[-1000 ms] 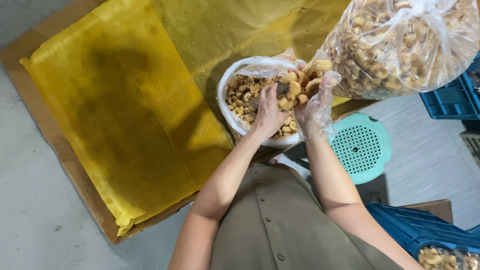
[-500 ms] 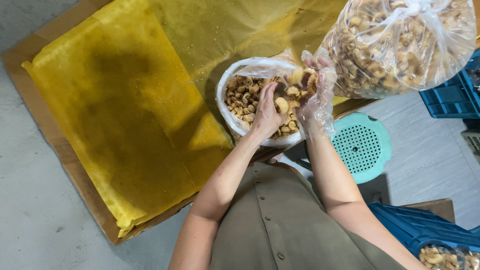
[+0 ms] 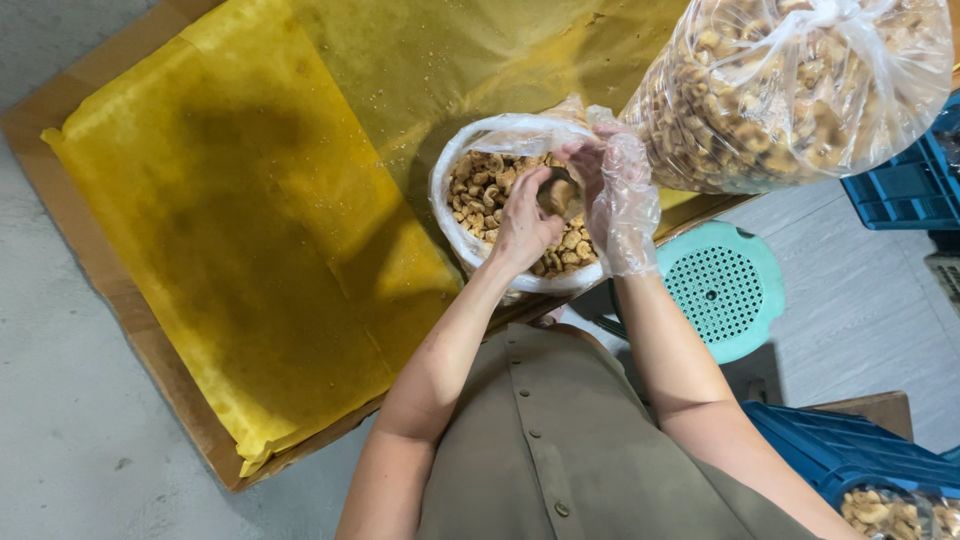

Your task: The person scoops snack pieces from a large bag into small clear pouches, weighs each pouch on a digital scale, and places the filled pouches into a blue crate. The person repeats this process multiple times.

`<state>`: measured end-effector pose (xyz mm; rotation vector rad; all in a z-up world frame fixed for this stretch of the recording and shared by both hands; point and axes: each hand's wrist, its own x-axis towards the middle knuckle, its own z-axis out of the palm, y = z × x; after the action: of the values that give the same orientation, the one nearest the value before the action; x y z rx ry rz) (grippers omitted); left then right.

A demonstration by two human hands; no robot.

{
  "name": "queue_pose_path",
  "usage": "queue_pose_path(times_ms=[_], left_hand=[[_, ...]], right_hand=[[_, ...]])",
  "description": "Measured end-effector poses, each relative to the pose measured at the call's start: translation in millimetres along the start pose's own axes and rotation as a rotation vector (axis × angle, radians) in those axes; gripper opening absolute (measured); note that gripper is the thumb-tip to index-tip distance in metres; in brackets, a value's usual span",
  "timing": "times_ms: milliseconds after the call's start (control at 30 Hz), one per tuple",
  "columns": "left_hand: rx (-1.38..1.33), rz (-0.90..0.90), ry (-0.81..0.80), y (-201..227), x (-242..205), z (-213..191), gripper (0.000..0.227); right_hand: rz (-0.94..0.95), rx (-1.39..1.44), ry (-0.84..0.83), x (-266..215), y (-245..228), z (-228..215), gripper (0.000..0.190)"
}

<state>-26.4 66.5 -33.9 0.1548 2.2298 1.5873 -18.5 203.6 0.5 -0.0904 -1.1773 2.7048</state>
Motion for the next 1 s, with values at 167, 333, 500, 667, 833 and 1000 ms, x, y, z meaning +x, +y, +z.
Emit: queue_pose_path(times_ms=[167,333,500,667,833,1000], left_hand=[[-0.003,-0.102,-0.075,30,-29,-36,0.058],[0.322,0.298,-0.090,37,-65,-78,0.058],[0.338,0.181,0.029,38,-53,-112,0.055],[0.117,-0.073,0.032,44,-55,-128,0.057],[0.073,-0.077,0.015,47,-51,-129,0.058],[0.063,-0.076,0.005,45,-55,-129,0.059]], right_hand=[[0.112,-0.123,0.246,7,-21,-23,0.029],[0.576,-1.042,0.088,-6,24,-76,0.053],[0.570,-1.930,-0.257,-1,92,-85,0.099],[0.798,-2.030,-0.352,-9,112,-55,0.108],[0.829,-2.040,-0.581,-9,94,-58,0.103],[0.768,-2.125,-0.442,-12,110,-50,0.092]])
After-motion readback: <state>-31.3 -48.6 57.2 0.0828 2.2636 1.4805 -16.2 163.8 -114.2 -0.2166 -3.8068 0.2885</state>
